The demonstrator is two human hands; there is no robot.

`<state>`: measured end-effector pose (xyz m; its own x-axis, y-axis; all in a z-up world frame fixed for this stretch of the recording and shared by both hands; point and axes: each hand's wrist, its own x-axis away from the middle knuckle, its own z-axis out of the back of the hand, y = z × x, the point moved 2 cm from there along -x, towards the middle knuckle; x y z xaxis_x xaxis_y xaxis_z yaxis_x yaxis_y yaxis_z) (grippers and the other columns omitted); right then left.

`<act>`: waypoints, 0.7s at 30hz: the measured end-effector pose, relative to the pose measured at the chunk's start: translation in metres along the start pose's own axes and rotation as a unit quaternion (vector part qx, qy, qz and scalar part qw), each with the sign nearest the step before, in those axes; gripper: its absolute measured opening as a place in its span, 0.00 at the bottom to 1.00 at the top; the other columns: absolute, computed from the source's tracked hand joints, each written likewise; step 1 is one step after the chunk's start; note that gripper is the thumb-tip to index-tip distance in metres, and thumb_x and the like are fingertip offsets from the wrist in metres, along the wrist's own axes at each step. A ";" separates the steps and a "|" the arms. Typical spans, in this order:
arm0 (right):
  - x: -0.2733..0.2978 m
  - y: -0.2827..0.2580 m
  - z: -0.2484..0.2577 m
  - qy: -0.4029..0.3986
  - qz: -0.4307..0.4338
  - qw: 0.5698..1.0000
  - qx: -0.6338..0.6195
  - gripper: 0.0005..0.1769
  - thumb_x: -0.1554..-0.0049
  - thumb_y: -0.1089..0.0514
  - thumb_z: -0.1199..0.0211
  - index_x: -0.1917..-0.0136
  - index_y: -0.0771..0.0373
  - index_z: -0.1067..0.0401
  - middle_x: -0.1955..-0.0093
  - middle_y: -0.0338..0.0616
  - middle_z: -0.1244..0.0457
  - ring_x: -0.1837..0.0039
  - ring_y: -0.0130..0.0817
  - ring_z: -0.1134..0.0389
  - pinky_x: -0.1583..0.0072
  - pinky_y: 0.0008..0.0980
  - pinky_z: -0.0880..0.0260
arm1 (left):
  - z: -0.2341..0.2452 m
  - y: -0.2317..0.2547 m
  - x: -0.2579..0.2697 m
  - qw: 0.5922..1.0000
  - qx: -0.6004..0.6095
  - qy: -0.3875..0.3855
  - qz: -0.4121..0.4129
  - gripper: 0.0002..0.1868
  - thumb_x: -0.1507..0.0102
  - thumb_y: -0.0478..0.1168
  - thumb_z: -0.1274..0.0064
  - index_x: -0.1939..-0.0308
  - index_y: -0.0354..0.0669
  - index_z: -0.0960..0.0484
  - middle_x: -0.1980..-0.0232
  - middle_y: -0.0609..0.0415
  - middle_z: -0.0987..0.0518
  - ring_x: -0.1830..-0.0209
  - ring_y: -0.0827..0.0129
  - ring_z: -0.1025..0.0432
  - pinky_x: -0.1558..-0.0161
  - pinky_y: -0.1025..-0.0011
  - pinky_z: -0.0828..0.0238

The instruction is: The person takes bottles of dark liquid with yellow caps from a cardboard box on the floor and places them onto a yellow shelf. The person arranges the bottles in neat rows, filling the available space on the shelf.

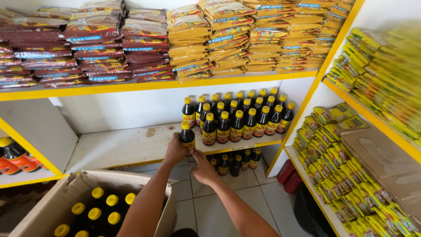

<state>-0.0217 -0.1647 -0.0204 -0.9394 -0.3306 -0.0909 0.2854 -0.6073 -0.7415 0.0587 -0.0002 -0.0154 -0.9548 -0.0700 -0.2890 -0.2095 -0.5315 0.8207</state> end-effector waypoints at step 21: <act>-0.060 0.019 -0.026 0.061 0.000 0.985 0.164 0.42 0.50 0.62 0.36 0.24 0.61 0.45 0.25 0.50 0.48 0.34 0.60 0.43 0.35 0.52 0.36 | -0.042 -0.065 -0.063 0.998 0.022 0.047 0.019 0.44 0.55 0.39 0.24 0.38 0.40 0.30 0.49 0.40 0.21 0.54 0.52 0.21 0.55 0.59 0.21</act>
<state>0.0357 -0.1381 -0.0462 -0.9493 -0.2541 -0.1851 0.3132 -0.8140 -0.4892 0.1409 0.0034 -0.0712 -0.9383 -0.1695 -0.3014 -0.1850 -0.4904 0.8517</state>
